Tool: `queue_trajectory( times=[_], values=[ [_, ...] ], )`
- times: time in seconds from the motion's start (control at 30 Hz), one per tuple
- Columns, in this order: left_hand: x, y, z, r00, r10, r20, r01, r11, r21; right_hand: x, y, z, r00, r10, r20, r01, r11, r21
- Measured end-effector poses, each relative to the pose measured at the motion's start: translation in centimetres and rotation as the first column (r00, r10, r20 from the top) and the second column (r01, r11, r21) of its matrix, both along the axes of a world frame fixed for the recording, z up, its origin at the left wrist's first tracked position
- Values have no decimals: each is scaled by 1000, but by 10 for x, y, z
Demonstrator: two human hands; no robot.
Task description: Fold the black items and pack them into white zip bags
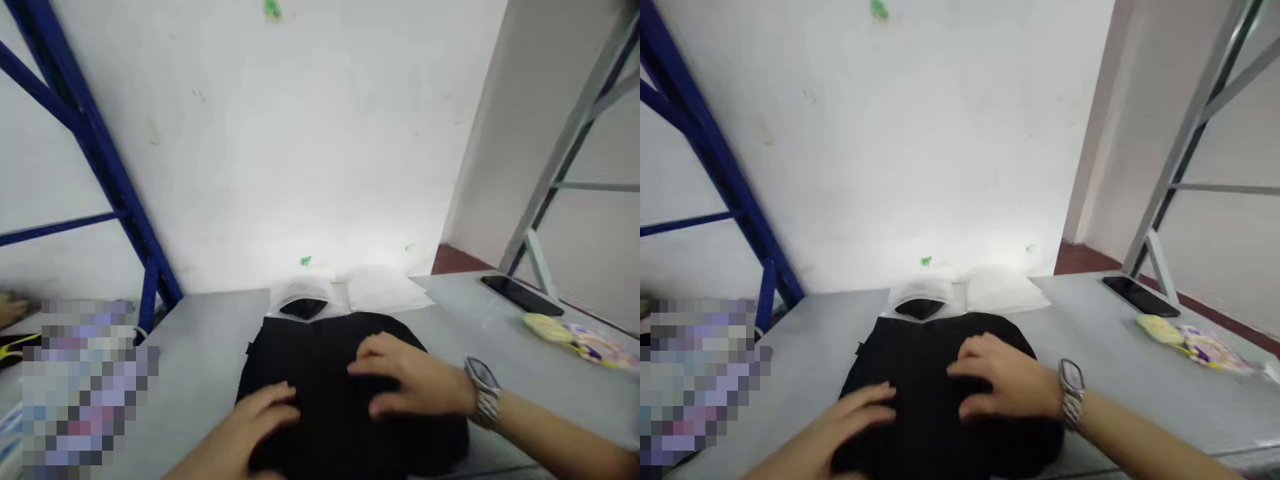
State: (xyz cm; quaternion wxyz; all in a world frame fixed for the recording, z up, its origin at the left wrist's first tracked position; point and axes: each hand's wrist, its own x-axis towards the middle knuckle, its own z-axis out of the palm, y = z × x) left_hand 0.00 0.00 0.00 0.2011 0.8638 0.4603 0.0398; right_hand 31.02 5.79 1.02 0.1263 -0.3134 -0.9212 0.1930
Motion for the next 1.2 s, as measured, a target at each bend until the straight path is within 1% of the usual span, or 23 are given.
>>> queue_trajectory(
  times=[0.07, 0.13, 0.17, 0.23, 0.3, 0.37, 0.43, 0.5, 0.53, 0.57, 0.6, 0.7, 0.73, 0.8, 0.83, 0.87, 0.9, 0.97, 1.0, 1.03, 1.1, 1.2],
  values=[
    [-16, -9, -16, 1000, -16, 8, 16, 999, 43, 10, -27, -14, 1000, 26, 10, -26, 1000, -17],
    [-27, -17, -25, 1000, -9, 19, 7, 997, 77, 17, -49, -24, 1000, 15, -14, -16, 1000, -21],
    [-29, -20, -27, 1000, 11, 24, -14, 995, 101, 19, -56, -28, 999, -11, -37, 11, 1000, -2],
    [-29, -25, -25, 998, 51, 34, -55, 991, 120, 18, -63, -33, 991, -64, -115, 65, 998, 6],
    [-23, -25, -17, 989, 125, 84, -135, 983, 123, 15, -63, -38, 962, -162, -220, 149, 986, -72],
    [-16, -19, -7, 956, 233, 179, -252, 963, 93, 9, -56, -41, 900, -321, -296, 266, 941, -211],
    [-11, -4, 0, 903, 319, 289, -340, 940, 25, 2, -45, -44, 814, -484, -321, 382, 862, -333],
    [-9, 18, 3, 851, 358, 384, -380, 925, -20, -5, -31, -46, 743, -590, -315, 462, 794, -395],
    [-9, 31, 2, 837, 368, 405, -397, 918, -13, -7, -23, -47, 726, -616, -305, 493, 776, -393],
    [-9, 44, -1, 840, 373, 393, -415, 910, 23, -9, -15, -47, 726, -625, -288, 518, 772, -368],
    [-9, 57, -4, 858, 376, 350, -428, 900, 82, -10, -7, -48, 739, -618, -268, 537, 780, -321],
    [-9, 89, -17, 909, 375, 183, -414, 868, 275, 1, 21, -47, 780, -582, -232, 575, 812, -103],
    [-9, 98, -20, 916, 368, 162, -401, 859, 319, 7, 31, -47, 776, -583, -240, 597, 802, -18],
    [-9, 111, -25, 921, 353, 166, -390, 850, 355, 24, 50, -48, 741, -617, -266, 662, 737, 135],
    [-9, 117, -26, 921, 351, 168, -389, 847, 363, 32, 59, -49, 722, -638, -267, 688, 705, 174],
    [-9, 122, -27, 921, 350, 169, -389, 846, 366, 40, 67, -50, 709, -660, -250, 703, 691, 168],
    [-10, 126, -28, 921, 351, 172, -390, 845, 365, 46, 74, -51, 701, -677, -223, 709, 694, 123],
    [-10, 132, -29, 915, 359, 183, -402, 840, 364, 54, 82, -53, 714, -677, -179, 685, 728, -25],
    [-10, 135, -29, 912, 364, 191, -410, 836, 365, 55, 84, -54, 723, -666, -182, 664, 743, -83],
    [-11, 136, -29, 907, 370, 201, -420, 830, 366, 57, 85, -55, 726, -656, -205, 648, 753, -115],
    [-11, 136, -27, 898, 377, 229, -438, 819, 371, 58, 86, -57, 711, -641, -288, 640, 760, -112],
    [-11, 131, -22, 881, 371, 294, -465, 796, 387, 61, 86, -63, 661, -637, -397, 659, 745, -98]
  ],
)
